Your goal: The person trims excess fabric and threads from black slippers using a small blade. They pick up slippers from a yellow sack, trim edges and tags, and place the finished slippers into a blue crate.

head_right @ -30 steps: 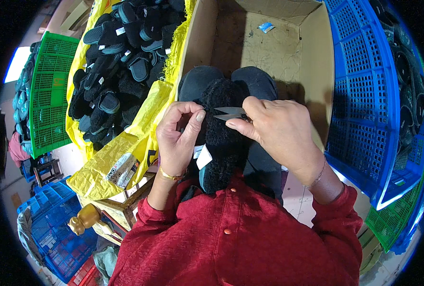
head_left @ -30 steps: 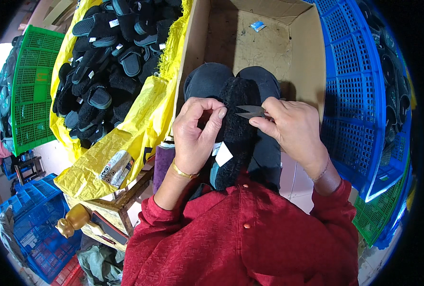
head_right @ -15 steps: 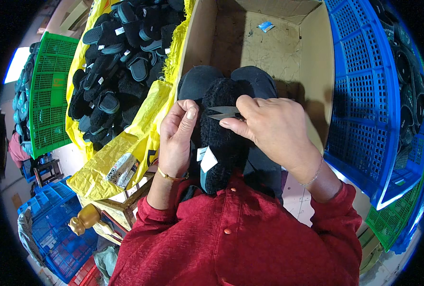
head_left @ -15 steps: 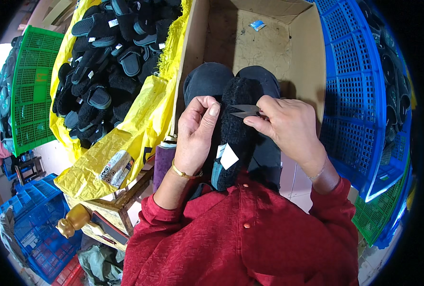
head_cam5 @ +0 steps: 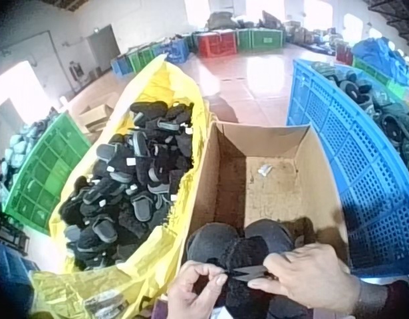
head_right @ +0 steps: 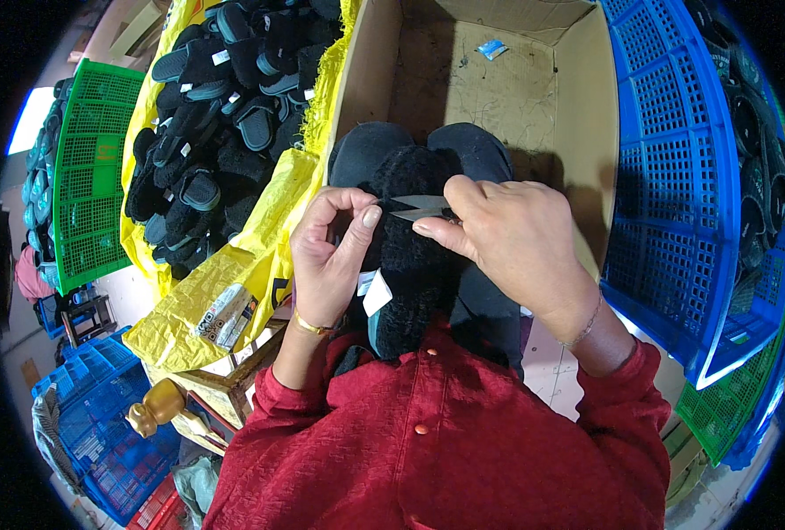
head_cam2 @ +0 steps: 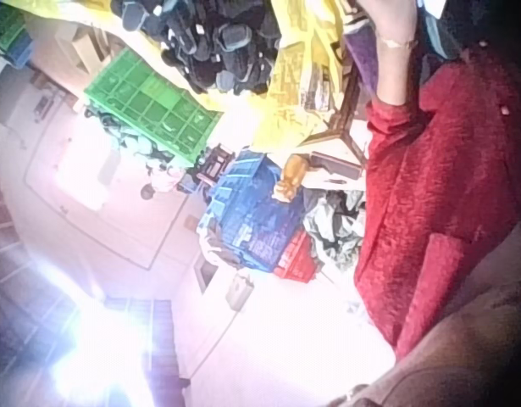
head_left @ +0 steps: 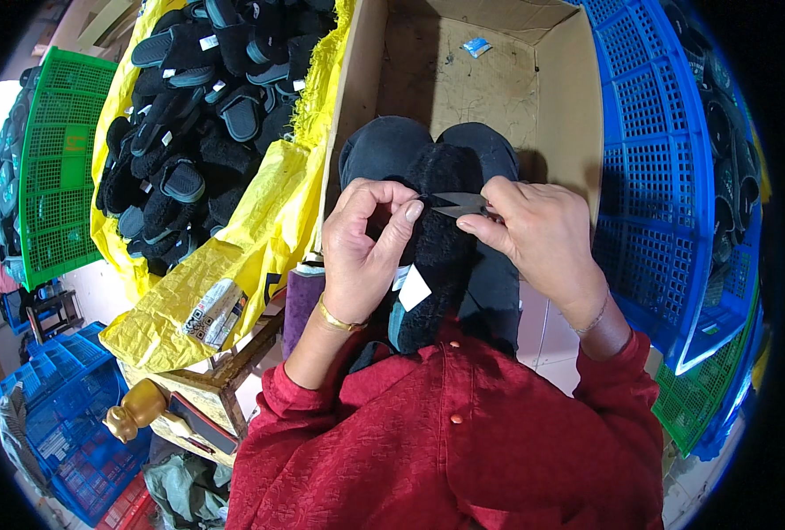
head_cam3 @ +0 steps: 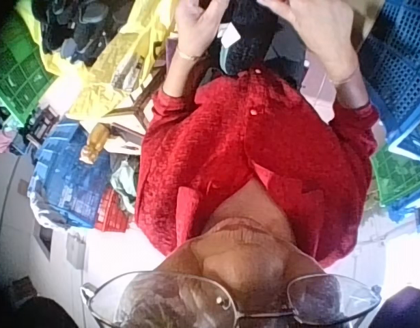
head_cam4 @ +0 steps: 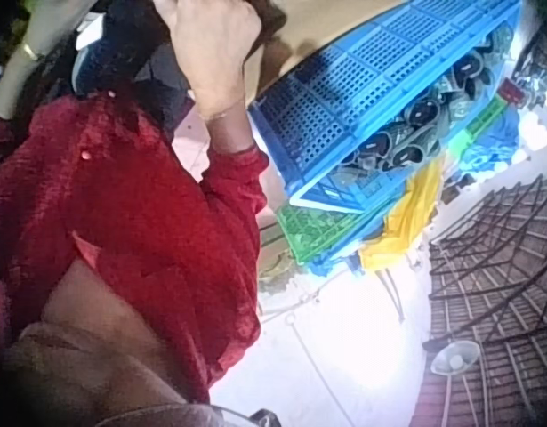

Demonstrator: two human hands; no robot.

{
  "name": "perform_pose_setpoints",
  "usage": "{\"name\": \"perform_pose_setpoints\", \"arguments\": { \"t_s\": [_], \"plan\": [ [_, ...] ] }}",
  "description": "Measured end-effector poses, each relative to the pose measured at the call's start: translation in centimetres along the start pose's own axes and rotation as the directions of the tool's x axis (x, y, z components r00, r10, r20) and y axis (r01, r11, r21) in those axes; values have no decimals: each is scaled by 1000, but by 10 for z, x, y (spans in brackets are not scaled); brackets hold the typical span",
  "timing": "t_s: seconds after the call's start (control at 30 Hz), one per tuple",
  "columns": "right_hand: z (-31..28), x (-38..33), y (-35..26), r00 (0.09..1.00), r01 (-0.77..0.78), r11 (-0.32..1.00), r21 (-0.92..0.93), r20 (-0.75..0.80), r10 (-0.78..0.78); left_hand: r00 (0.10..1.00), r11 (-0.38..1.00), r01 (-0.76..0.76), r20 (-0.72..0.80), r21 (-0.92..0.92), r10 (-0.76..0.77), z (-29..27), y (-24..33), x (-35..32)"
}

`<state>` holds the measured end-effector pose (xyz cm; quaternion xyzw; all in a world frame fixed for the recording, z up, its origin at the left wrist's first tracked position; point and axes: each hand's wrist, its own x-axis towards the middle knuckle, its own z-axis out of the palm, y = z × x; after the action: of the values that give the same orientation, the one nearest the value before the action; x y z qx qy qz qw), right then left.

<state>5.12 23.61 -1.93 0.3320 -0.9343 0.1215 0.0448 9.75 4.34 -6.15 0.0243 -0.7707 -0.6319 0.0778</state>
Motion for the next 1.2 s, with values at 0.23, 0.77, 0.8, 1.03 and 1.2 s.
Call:
{"name": "perform_pose_setpoints", "arguments": {
  "t_s": [0.23, 0.77, 0.8, 1.03, 1.2],
  "plan": [
    [2, 3, -1, 1000, 6, 1000, 21, -4, -6, 997, 995, 83, -6, -52, -83, 3, -2, -1],
    [3, 10, -2, 998, 64, 998, 25, -24, -63, 942, 883, -302, -31, 360, 335, 9, 7, 0],
    [4, 10, -2, 997, 74, 997, 15, -26, -73, 942, 883, -301, -33, 361, 334, 9, 7, 0],
    [6, 9, 0, 999, 19, 997, 73, -50, -15, 989, 995, -7, -151, -97, -7, 14, 3, -8],
    [2, 0, 4, 985, -160, 934, 318, -5, 171, 962, 863, 171, -110, -475, -251, 7, 7, -6]
  ]
}}
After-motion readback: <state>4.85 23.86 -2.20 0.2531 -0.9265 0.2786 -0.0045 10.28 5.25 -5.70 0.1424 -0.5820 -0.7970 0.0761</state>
